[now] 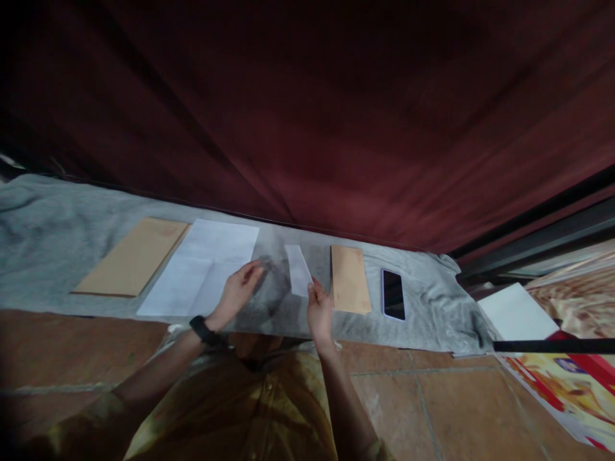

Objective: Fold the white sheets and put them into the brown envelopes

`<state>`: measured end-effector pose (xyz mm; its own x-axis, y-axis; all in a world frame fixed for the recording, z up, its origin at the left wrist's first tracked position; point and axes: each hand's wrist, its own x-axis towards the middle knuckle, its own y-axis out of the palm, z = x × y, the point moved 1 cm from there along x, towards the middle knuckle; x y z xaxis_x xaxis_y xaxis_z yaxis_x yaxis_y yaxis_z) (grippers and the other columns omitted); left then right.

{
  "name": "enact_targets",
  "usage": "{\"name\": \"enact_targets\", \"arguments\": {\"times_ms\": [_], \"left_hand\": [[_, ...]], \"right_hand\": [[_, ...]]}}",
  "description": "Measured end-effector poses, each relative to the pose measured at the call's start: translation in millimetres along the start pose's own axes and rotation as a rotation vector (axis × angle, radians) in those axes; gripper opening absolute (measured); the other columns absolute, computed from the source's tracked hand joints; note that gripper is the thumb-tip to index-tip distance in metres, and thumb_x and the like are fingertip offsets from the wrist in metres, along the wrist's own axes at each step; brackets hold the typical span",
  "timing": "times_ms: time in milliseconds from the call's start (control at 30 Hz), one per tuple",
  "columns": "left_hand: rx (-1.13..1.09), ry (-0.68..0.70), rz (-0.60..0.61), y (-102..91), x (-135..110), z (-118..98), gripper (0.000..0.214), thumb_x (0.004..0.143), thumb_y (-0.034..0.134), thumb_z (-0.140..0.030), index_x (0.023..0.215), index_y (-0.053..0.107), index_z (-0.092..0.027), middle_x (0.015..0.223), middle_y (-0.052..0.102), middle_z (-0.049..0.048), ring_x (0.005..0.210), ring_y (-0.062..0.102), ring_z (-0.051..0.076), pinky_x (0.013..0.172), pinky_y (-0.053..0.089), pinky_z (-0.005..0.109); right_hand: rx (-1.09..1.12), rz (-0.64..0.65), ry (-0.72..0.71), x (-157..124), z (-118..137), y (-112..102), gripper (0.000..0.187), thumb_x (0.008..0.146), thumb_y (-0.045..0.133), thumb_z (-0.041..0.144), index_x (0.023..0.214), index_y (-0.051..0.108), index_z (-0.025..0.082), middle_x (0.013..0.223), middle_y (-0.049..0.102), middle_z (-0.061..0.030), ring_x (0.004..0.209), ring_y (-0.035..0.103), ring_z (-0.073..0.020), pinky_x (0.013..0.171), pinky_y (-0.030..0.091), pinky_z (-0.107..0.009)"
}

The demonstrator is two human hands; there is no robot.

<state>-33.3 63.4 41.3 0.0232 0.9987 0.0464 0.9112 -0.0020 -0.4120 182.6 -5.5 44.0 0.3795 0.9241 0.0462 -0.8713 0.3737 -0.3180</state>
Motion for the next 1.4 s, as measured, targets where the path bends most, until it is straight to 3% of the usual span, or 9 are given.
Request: {"name": "enact_targets", "arguments": {"times_ms": [133, 267, 467, 633, 700, 800, 933, 1200, 1400], "left_hand": [[-0.531, -0.307, 0.173, 27.5, -15.2, 2.5, 0.060, 0.081, 0.066, -0.060, 0.120, 0.065, -0.014, 0.104, 0.075, 0.0107, 0.091, 0.071, 0.022, 0.081, 0.057, 0.034], [-0.657, -0.329, 0.231, 37.7, -27.0, 1.0, 0.052, 0.070, 0.076, -0.051, 0.105, 0.069, -0.013, 0.098, 0.074, 0.0086, 0.082, 0.068, 0.020, 0.076, 0.054, 0.033], [-0.323, -0.176, 0.464, 8.7, -6.5, 12.2, 0.028, 0.068, 0.071, -0.041, 0.082, 0.069, -0.017, 0.076, 0.069, 0.0027, 0.069, 0.061, 0.019, 0.061, 0.047, 0.028], [-0.012, 0.000, 0.602, -19.2, 23.9, 12.7, 0.018, 0.071, 0.064, -0.033, 0.080, 0.071, -0.018, 0.069, 0.066, -0.0001, 0.064, 0.057, 0.017, 0.055, 0.041, 0.024], [0.102, 0.063, 0.560, -23.2, 34.2, 8.8, 0.018, 0.073, 0.063, -0.028, 0.084, 0.073, -0.019, 0.071, 0.067, 0.0002, 0.065, 0.059, 0.017, 0.058, 0.044, 0.025], [0.270, 0.176, 0.304, -23.5, 40.0, 2.1, 0.026, 0.078, 0.059, -0.022, 0.100, 0.073, -0.020, 0.088, 0.072, 0.0040, 0.078, 0.065, 0.021, 0.075, 0.053, 0.031], [0.423, 0.391, 0.038, -12.4, 19.2, -2.2, 0.032, 0.094, 0.049, -0.026, 0.120, 0.067, -0.019, 0.125, 0.067, 0.0119, 0.115, 0.063, 0.026, 0.106, 0.049, 0.044], [0.656, 0.639, 0.273, 41.9, -50.0, 6.7, 0.051, 0.102, 0.043, -0.033, 0.149, 0.044, -0.014, 0.158, 0.043, 0.0135, 0.149, 0.035, 0.026, 0.122, 0.034, 0.048], [0.764, 0.627, 0.286, 58.9, -63.9, 13.6, 0.060, 0.100, 0.046, -0.045, 0.153, 0.040, -0.016, 0.162, 0.035, 0.0144, 0.152, 0.029, 0.027, 0.124, 0.028, 0.050]], "right_hand": [[0.423, 0.018, 0.282, -14.7, -4.9, 26.8, 0.044, 0.081, 0.065, 0.059, 0.097, 0.071, 0.018, 0.093, 0.078, -0.0076, 0.089, 0.073, -0.0257, 0.073, 0.059, -0.035], [0.582, 0.041, 0.357, -30.2, -7.1, 42.5, 0.040, 0.078, 0.069, 0.056, 0.095, 0.069, 0.020, 0.095, 0.077, -0.0077, 0.090, 0.073, -0.0244, 0.067, 0.059, -0.032], [0.565, 0.066, 0.375, -22.4, -12.0, 30.0, 0.042, 0.072, 0.074, 0.052, 0.100, 0.070, 0.020, 0.099, 0.077, -0.0072, 0.085, 0.073, -0.0229, 0.068, 0.059, -0.032], [0.502, 0.071, 0.448, -10.5, -16.7, 18.1, 0.040, 0.057, 0.081, 0.049, 0.080, 0.070, 0.019, 0.074, 0.072, -0.0007, 0.062, 0.065, -0.0170, 0.055, 0.056, -0.029], [0.464, 0.139, 0.456, -10.3, -19.1, 20.3, 0.038, 0.055, 0.081, 0.049, 0.074, 0.069, 0.018, 0.065, 0.067, 0.0018, 0.055, 0.061, -0.0145, 0.051, 0.055, -0.028], [0.462, 0.116, 0.454, -10.9, -24.5, 26.5, 0.038, 0.057, 0.079, 0.051, 0.073, 0.067, 0.019, 0.060, 0.062, 0.0040, 0.051, 0.059, -0.0137, 0.051, 0.056, -0.029], [0.523, 0.019, 0.457, -5.5, -31.1, 31.8, 0.041, 0.056, 0.079, 0.052, 0.076, 0.065, 0.019, 0.061, 0.063, 0.0031, 0.053, 0.063, -0.0161, 0.055, 0.058, -0.032], [0.482, 0.032, 0.420, 10.6, -36.0, 33.3, 0.041, 0.059, 0.077, 0.052, 0.077, 0.063, 0.018, 0.062, 0.066, 0.0014, 0.055, 0.065, -0.0175, 0.055, 0.058, -0.031], [0.014, 0.057, 0.243, 11.8, -39.1, 26.2, 0.033, 0.085, 0.058, 0.042, 0.102, 0.069, 0.016, 0.061, 0.065, 0.0026, 0.047, 0.056, -0.0133, 0.044, 0.047, -0.023]]}}
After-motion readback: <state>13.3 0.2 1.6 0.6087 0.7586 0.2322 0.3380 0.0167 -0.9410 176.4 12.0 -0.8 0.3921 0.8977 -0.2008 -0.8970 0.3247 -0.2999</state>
